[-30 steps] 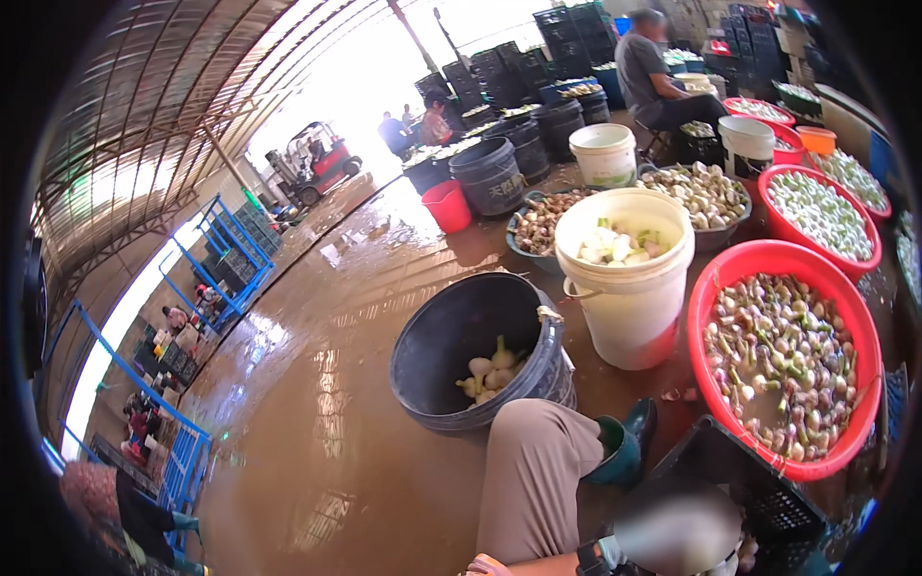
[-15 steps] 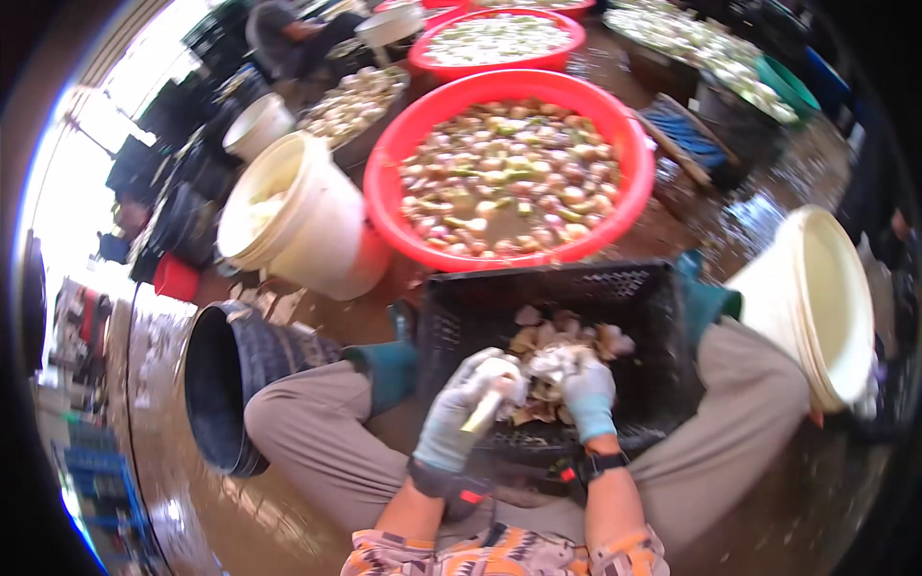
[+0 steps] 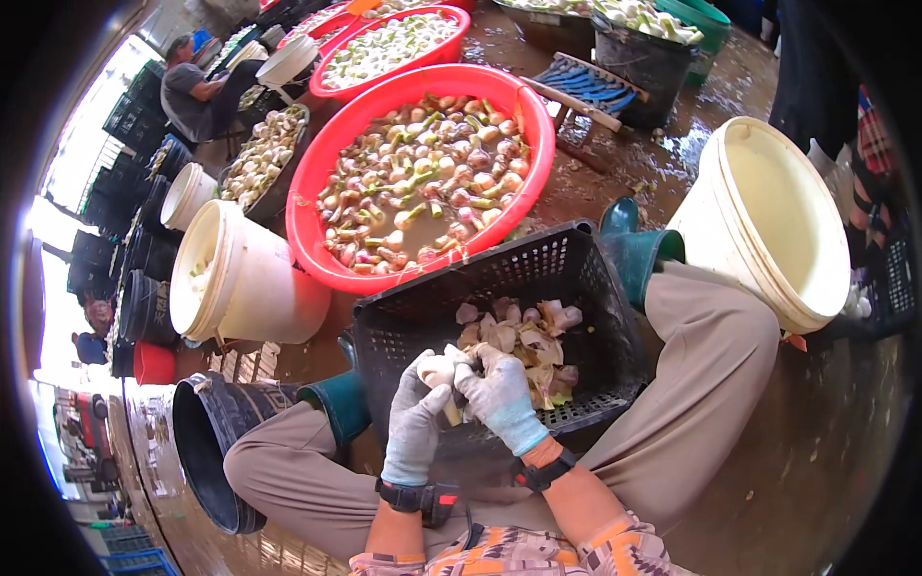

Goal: The person sits on the floor and peels small onions by hand, removing the outer skin layers. They pick onions from a red basin filled with water, peel them, and place the cleaned onions into a white bucket while discarding the skins into a black crate.

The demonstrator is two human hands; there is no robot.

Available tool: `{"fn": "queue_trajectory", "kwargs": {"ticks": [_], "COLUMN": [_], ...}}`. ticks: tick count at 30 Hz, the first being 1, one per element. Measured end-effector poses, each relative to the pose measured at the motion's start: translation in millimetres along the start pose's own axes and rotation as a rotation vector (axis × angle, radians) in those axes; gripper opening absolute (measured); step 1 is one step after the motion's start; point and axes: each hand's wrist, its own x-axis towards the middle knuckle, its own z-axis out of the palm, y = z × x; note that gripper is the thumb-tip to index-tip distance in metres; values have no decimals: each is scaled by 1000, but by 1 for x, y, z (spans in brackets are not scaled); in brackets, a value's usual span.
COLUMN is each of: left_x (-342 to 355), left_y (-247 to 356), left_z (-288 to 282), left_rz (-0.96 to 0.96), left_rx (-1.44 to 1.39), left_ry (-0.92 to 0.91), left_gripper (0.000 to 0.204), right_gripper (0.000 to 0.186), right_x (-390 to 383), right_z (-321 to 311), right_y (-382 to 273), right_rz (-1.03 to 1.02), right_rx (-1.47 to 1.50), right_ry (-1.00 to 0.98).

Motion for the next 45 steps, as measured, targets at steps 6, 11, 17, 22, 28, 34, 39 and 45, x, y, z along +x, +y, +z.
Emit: {"fn": "queue_trajectory", "kwargs": {"ticks": [6,11,17,22,28,34,39,45], "left_x": [7,5,6,10,57,177,325,396], "left_y": [-10,-11,-4,62,84,104,76,3], "left_z": [-6,-12,8,80,275,172,23,33], "left_rz": [-160,-176,-146,-46,15,-21,-285,-730], "left_rx": [-117,-77,-89,88,257,699,1167,1341], "left_ry": [-5,114,16,-111,-665,-465,-214,-282], "left_gripper": [45,30,36,36,51,34,32,41], "right_gripper": [11,18,13,18,26,34,29,35], "right_x": [13,22,33,17,39,23,27,35], "right_z": [-18,-31,-87,-12,-25,-51,-44,-39], "right_y": [-4,-10,23,41,112,32,31,23], "right_rz": [401,225,301,-112,-119,94,146,-10], "right_rx": [541,730,1016,-384,-67,-476,-423,-484], "right_ry": [-24,-158,-71,102,133,59,30,67]}}
